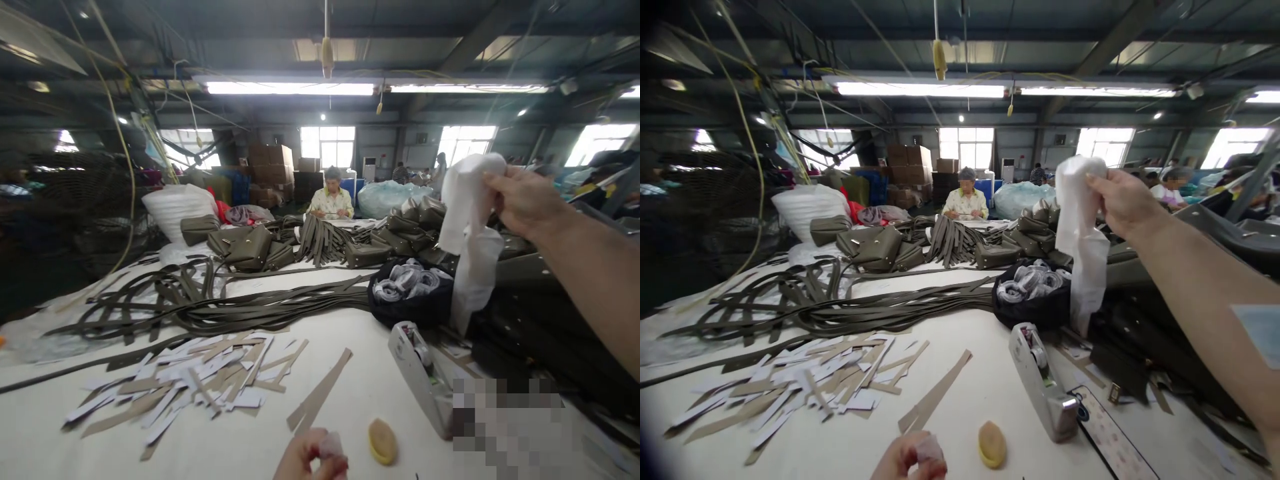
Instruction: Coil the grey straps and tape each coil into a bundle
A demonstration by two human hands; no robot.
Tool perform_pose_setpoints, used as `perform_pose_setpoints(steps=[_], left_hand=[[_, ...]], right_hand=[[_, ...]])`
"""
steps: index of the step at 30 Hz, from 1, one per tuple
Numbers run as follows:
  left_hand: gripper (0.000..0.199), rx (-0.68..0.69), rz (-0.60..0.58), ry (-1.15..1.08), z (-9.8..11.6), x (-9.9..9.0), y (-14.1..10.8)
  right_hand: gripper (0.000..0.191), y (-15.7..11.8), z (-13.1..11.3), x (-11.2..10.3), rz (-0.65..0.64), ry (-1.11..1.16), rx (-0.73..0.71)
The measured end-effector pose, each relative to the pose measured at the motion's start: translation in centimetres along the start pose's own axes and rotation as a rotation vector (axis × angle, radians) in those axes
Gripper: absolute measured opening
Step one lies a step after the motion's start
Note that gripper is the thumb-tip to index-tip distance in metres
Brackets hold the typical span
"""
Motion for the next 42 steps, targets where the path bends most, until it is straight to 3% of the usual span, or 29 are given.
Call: perform_pose_setpoints(steps=[2,5,8,10,12,15,19,22,24,27,29,31,32,34,36,38,42], left_hand=[[0.049,0.104,0.061,-0.019,4.0,-2.4,-0.5],[0.040,0.281,0.145,-0.018,11.6,-6.1,-2.3],[0.028,0.443,0.221,-0.049,18.3,-9.4,-3.7],[0.025,0.549,0.273,-0.119,21.2,-11.5,-4.2],[0.025,0.595,0.313,-0.202,22.4,-13.4,-4.0],[0.021,0.543,0.304,-0.278,21.8,-15.0,-3.2],[0.016,0.519,0.268,-0.361,20.7,-15.6,-3.6],[0.015,0.539,0.189,-0.570,20.2,-16.3,-3.7],[0.021,0.582,0.220,-0.726,19.7,-18.0,-3.6],[0.027,0.621,0.355,-0.872,18.2,-21.1,-3.4],[0.026,0.604,0.417,-0.898,17.1,-22.6,-3.2],[0.024,0.563,0.437,-0.880,16.3,-23.4,-3.0],[0.023,0.540,0.444,-0.865,15.9,-23.7,-2.9],[0.023,0.509,0.469,-0.849,15.5,-24.6,-3.0],[0.025,0.519,0.512,-0.843,15.5,-26.0,-3.3],[0.026,0.569,0.577,-0.826,16.0,-27.9,-4.1],[0.020,0.696,0.788,-0.821,16.3,-33.8,-7.0]], right_hand=[[0.055,1.2,-4.6,4.1,-0.113,-0.011,-0.086],[0.054,0.6,-10.0,12.8,-0.371,0.019,-0.196],[0.040,-2.7,-11.4,21.5,-0.598,0.061,-0.182],[0.030,-5.3,-11.1,26.2,-0.678,0.088,-0.161],[0.023,-7.9,-10.9,30.1,-0.751,0.136,-0.165],[0.024,-11.7,-12.5,35.0,-0.906,0.285,-0.234],[0.020,-16.4,-16.5,39.6,-1.107,0.298,-0.490],[0.013,-19.7,-17.6,42.8,-1.239,0.219,-0.601],[0.014,-21.5,-17.4,44.6,-1.329,0.242,-0.600],[0.020,-22.7,-16.3,45.9,-1.400,0.284,-0.552],[0.025,-21.9,-14.8,45.6,-1.344,0.258,-0.494],[0.044,-20.9,-12.3,44.5,-1.285,0.207,-0.393],[0.055,-20.9,-10.7,43.9,-1.304,0.189,-0.328],[0.067,-22.8,-7.6,42.5,-1.476,0.174,-0.211],[0.064,-25.6,-4.3,40.7,-1.699,0.119,-0.120],[0.056,-27.5,-0.3,38.6,-1.834,-0.041,-0.040],[0.038,-27.6,6.5,34.5,-1.861,-0.306,0.014]])
Point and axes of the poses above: each hand's wrist, its own y-axis towards the middle knuckle, its own x-axis out of the palm, z = x × y, the point moved 10 cm from there along y, towards the middle knuckle, and after that the axes turned 15 degrees about -x, right-handed, at the moved point
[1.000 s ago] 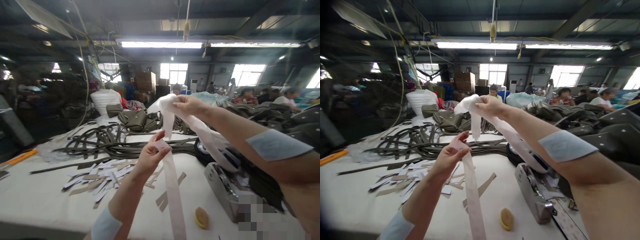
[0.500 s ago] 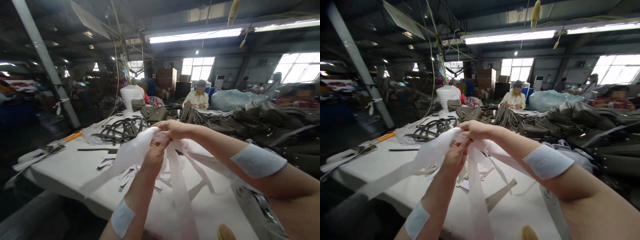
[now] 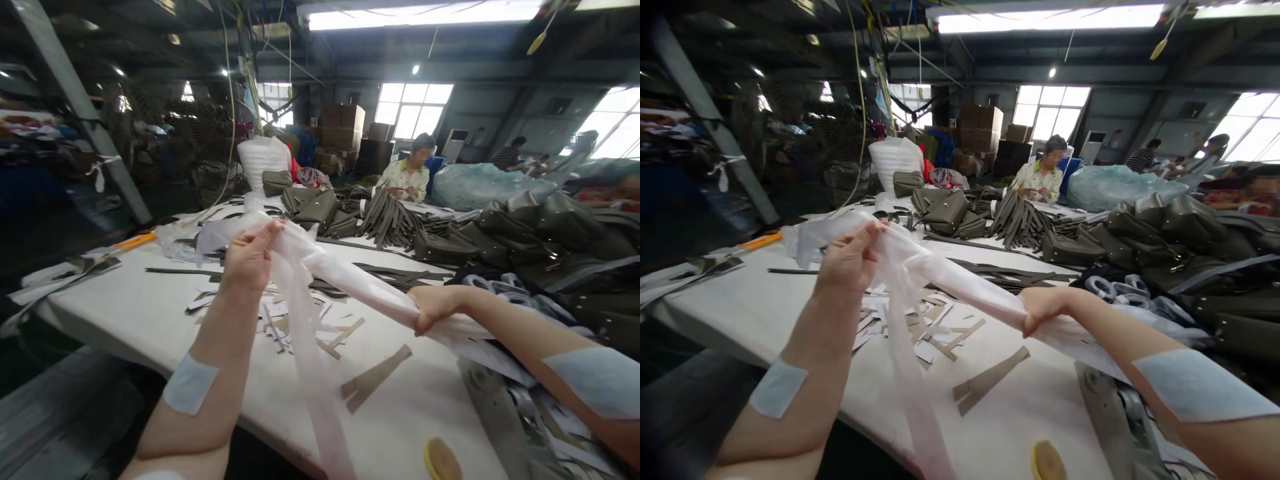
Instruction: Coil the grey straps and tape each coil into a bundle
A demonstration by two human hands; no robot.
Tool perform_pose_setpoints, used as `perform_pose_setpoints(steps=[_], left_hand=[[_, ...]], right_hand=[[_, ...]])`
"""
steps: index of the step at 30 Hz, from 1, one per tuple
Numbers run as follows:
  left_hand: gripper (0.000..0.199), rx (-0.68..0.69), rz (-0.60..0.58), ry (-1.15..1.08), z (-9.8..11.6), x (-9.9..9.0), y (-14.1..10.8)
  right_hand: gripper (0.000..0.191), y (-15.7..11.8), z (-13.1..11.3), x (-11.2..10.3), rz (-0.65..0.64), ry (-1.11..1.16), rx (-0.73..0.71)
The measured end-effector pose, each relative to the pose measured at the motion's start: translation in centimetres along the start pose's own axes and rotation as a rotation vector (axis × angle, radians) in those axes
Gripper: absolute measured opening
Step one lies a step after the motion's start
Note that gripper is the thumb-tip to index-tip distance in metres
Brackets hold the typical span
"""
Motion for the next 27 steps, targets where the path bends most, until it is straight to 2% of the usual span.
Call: perform_pose_setpoints(steps=[3,5,7,10,12,16,20,23,27], left_hand=[[0.013,0.156,0.164,0.043,4.1,-4.3,2.8],[0.014,0.208,0.218,0.153,6.3,-6.7,4.8],[0.019,0.228,0.257,0.239,7.9,-9.0,6.6],[0.021,0.208,0.319,0.315,8.9,-12.2,8.9],[0.020,0.162,0.362,0.362,8.8,-14.3,10.2],[0.019,0.042,0.464,0.437,8.0,-18.5,12.1],[0.020,-0.043,0.570,0.485,7.8,-22.3,13.6],[0.017,-0.049,0.633,0.535,8.3,-24.0,14.3],[0.017,-0.046,0.667,0.665,8.4,-25.0,14.0]], right_hand=[[0.036,-2.1,3.7,-0.2,0.056,-0.058,0.047],[0.035,-3.3,5.2,-0.6,0.109,-0.100,0.064],[0.033,-3.9,5.6,-1.1,0.175,-0.122,0.051],[0.028,-3.3,4.5,-1.6,0.269,-0.135,-0.020],[0.030,-2.1,3.4,-1.9,0.320,-0.142,-0.062],[0.047,1.3,1.7,-2.2,0.410,-0.188,-0.076],[0.042,5.6,-0.1,-1.2,0.426,-0.182,-0.133],[0.042,8.9,-1.5,-0.1,0.412,-0.146,-0.182],[0.046,13.0,-2.6,1.7,0.389,-0.103,-0.210]])
Point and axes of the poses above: each hand's wrist, its own y-axis towards the middle knuckle, its own x-axis out of the palm, z = x × y, the point moved 10 cm from there along y, towards the middle knuckle, and after that the axes turned 15 degrees about -x, right-handed, at the moved point
